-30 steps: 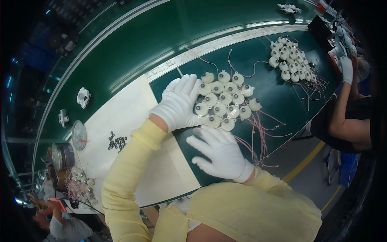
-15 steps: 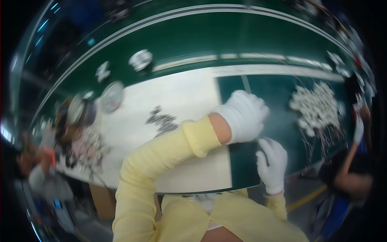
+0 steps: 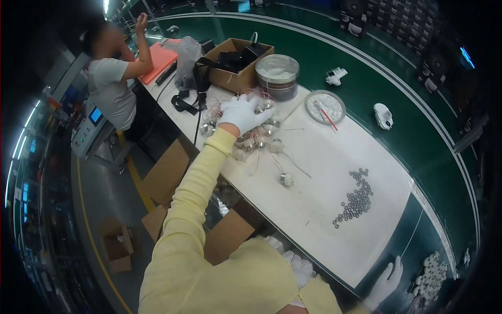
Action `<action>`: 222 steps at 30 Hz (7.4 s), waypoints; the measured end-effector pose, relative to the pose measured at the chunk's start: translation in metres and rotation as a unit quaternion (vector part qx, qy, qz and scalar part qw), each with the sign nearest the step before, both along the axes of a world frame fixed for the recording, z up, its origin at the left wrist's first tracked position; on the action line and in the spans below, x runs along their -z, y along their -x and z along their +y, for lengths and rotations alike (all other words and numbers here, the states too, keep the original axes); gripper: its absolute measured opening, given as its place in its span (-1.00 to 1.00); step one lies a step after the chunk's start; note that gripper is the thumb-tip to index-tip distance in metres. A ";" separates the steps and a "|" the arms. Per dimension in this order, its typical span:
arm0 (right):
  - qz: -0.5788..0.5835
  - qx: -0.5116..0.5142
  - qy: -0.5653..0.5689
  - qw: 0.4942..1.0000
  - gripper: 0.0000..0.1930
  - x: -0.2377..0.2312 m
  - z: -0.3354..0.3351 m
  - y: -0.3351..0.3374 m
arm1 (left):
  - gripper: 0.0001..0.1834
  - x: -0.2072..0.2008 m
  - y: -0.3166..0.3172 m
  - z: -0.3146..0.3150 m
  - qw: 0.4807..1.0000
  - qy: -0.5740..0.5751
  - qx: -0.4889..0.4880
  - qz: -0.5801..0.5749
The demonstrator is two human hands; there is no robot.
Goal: The person applies a white substance to the center of white plastic components using a small brush. They then pick up a small metal washer and place it into the center of each component. The person repeats this process for multiple components arranged on the table.
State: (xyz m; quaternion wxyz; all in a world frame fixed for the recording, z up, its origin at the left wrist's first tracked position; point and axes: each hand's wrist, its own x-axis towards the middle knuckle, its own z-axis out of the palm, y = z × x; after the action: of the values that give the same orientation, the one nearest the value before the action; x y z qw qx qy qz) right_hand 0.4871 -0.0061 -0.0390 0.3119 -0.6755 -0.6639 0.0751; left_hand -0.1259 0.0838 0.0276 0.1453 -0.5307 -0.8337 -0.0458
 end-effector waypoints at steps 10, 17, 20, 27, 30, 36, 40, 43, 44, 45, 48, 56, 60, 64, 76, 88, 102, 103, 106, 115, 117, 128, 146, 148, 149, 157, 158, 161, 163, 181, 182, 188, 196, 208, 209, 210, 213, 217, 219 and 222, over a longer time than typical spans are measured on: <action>-0.056 -0.023 0.002 0.998 -0.70 -0.006 0.005 0.006 | -0.64 0.010 -0.039 -0.027 0.955 -0.106 0.266 -0.078; -0.035 -0.167 -0.031 0.985 -0.69 -0.161 0.040 0.049 | -0.60 -0.017 -0.038 -0.084 0.948 -0.260 0.167 -0.077; -0.113 -0.365 -0.074 0.921 -0.67 -0.212 0.087 0.133 | -0.52 0.015 -0.015 -0.085 0.962 -0.269 0.009 0.048; -0.183 -0.520 -0.042 0.833 -0.67 -0.111 0.181 0.377 | -0.48 0.015 0.017 -0.046 0.969 -0.232 0.082 0.022; -0.337 -0.463 -0.055 0.818 -0.73 -0.068 0.190 0.415 | -0.49 -0.007 -0.021 -0.066 0.963 -0.239 0.118 0.024; -0.211 -0.518 -0.048 0.828 -0.74 -0.060 0.184 0.408 | -0.37 0.033 -0.052 -0.138 0.957 -0.256 0.103 -0.090; -0.062 -0.560 0.074 0.823 -0.52 -0.067 0.200 0.380 | -0.31 0.037 -0.012 -0.119 0.958 -0.265 -0.003 -0.110; 0.068 -0.546 0.165 0.819 -0.42 -0.079 0.203 0.364 | -0.32 0.047 0.022 -0.095 0.967 -0.253 -0.021 -0.006; 0.110 -0.547 0.179 0.810 -0.39 -0.081 0.208 0.357 | -0.33 0.044 0.029 -0.087 0.973 -0.230 -0.007 -0.004; 0.148 -0.539 0.206 0.803 -0.36 -0.091 0.205 0.351 | -0.33 0.041 0.034 -0.080 0.978 -0.209 0.009 -0.002; 0.257 -0.497 0.313 0.768 -0.25 -0.150 0.181 0.341 | -0.31 0.059 0.046 -0.062 0.971 -0.228 0.035 -0.054; 0.410 -0.428 0.168 0.788 -0.07 -0.204 0.077 0.193 | -0.37 0.022 -0.074 -0.129 0.947 -0.311 0.045 -0.063; 0.630 -0.504 0.123 0.578 -0.35 -0.145 0.022 0.091 | -0.43 0.018 -0.133 -0.132 0.929 -0.247 0.224 -0.159; 0.718 -0.142 0.058 0.679 -0.46 -0.099 -0.048 0.100 | -0.43 0.041 -0.131 -0.125 0.925 -0.252 0.233 -0.165; 0.403 -0.158 -0.049 0.900 -0.47 0.017 -0.023 0.069 | -0.74 0.053 -0.142 -0.107 0.900 -0.341 0.228 -0.149; 0.394 -0.026 -0.138 0.909 -0.48 -0.014 -0.043 0.098 | -0.80 0.052 -0.139 -0.115 0.895 -0.316 0.263 -0.174; 0.092 0.073 -0.107 0.987 -0.65 -0.017 -0.038 0.111 | -0.74 0.042 -0.142 -0.111 0.884 -0.339 0.280 -0.157; 0.105 0.071 -0.092 0.988 -0.65 -0.024 -0.039 0.116 | -0.72 0.038 -0.142 -0.112 0.887 -0.337 0.277 -0.149; 0.169 0.055 -0.056 0.983 -0.66 -0.028 -0.039 0.117 | -0.75 0.029 -0.141 -0.115 0.878 -0.331 0.285 -0.198; 0.268 0.032 -0.058 0.961 -0.66 -0.027 -0.052 0.125 | -0.74 0.033 -0.141 -0.116 0.894 -0.296 0.296 -0.162; 0.266 0.029 -0.049 0.962 -0.66 -0.029 -0.052 0.121 | -0.71 0.035 -0.145 -0.116 0.900 -0.298 0.290 -0.128; 0.258 0.020 -0.002 0.966 -0.62 -0.025 -0.050 0.114 | -0.71 0.035 -0.146 -0.115 0.909 -0.286 0.284 -0.102; 0.242 0.014 0.015 0.970 -0.67 -0.020 -0.050 0.113 | -0.71 0.038 -0.142 -0.117 0.907 -0.280 0.283 -0.135; 0.254 0.011 0.017 0.967 -0.67 -0.018 -0.051 0.115 | -0.71 0.038 -0.140 -0.119 0.908 -0.280 0.280 -0.135; 0.250 0.011 0.007 0.968 -0.67 -0.017 -0.054 0.113 | -0.72 0.038 -0.142 -0.117 0.905 -0.285 0.284 -0.136; 0.316 -0.030 0.022 0.948 -0.70 -0.038 -0.047 0.114 | -0.73 0.044 -0.140 -0.108 0.902 -0.266 0.299 -0.162; 0.391 -0.034 0.080 0.916 -0.72 -0.053 -0.043 0.114 | -0.72 0.045 -0.140 -0.107 0.898 -0.272 0.309 -0.154; 0.385 -0.084 0.163 0.905 -0.70 -0.080 -0.019 0.098 | -0.70 0.046 -0.141 -0.103 0.880 -0.282 0.341 -0.174; 0.370 -0.127 0.208 0.897 -0.69 -0.091 -0.003 0.094 | -0.69 0.048 -0.141 -0.103 0.882 -0.270 0.344 -0.175; 0.088 -0.267 0.230 0.932 -0.66 -0.075 0.081 0.135 | -0.60 0.040 -0.141 -0.105 0.903 -0.216 0.319 -0.190; 0.055 -0.260 0.223 0.938 -0.67 -0.083 0.079 0.141 | -0.59 0.040 -0.141 -0.104 0.902 -0.218 0.323 -0.188; -0.126 -0.358 0.040 0.925 -0.70 -0.070 0.084 0.150 | -0.54 0.037 -0.140 -0.109 0.899 -0.183 0.317 -0.240; -0.248 -0.315 0.065 0.914 -0.73 -0.084 0.068 0.160 | -0.55 0.037 -0.140 -0.098 0.883 -0.227 0.351 -0.215; -0.355 -0.343 0.118 0.862 -0.75 -0.100 0.040 0.148 | -0.59 0.043 -0.140 -0.107 0.894 -0.177 0.325 -0.250; -0.354 -0.344 0.117 0.862 -0.74 -0.099 0.040 0.148 | -0.59 0.043 -0.141 -0.107 0.894 -0.184 0.324 -0.248; -0.353 -0.345 0.117 0.862 -0.73 -0.098 0.040 0.147 | -0.60 0.043 -0.141 -0.106 0.895 -0.191 0.325 -0.237; -0.317 -0.341 0.116 0.877 -0.74 -0.094 0.040 0.144 | -0.61 0.044 -0.142 -0.105 0.896 -0.204 0.327 -0.220; -0.073 -0.300 0.176 0.935 -0.73 -0.092 0.043 0.136 | -0.59 0.044 -0.139 -0.105 0.895 -0.208 0.332 -0.214; -0.125 -0.312 0.139 0.931 -0.71 -0.086 0.036 0.133 | -0.58 0.044 -0.140 -0.104 0.897 -0.206 0.333 -0.206; 0.031 -0.267 0.140 0.953 -0.76 -0.077 0.031 0.131 | -0.58 0.045 -0.140 -0.105 0.899 -0.198 0.331 -0.208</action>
State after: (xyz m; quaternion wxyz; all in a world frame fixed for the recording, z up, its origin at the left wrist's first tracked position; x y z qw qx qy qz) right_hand 0.3565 0.0245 0.0375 0.2030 -0.5080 -0.7927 0.2689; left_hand 0.0137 -0.0207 -0.0172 0.0471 -0.7144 -0.5952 -0.3650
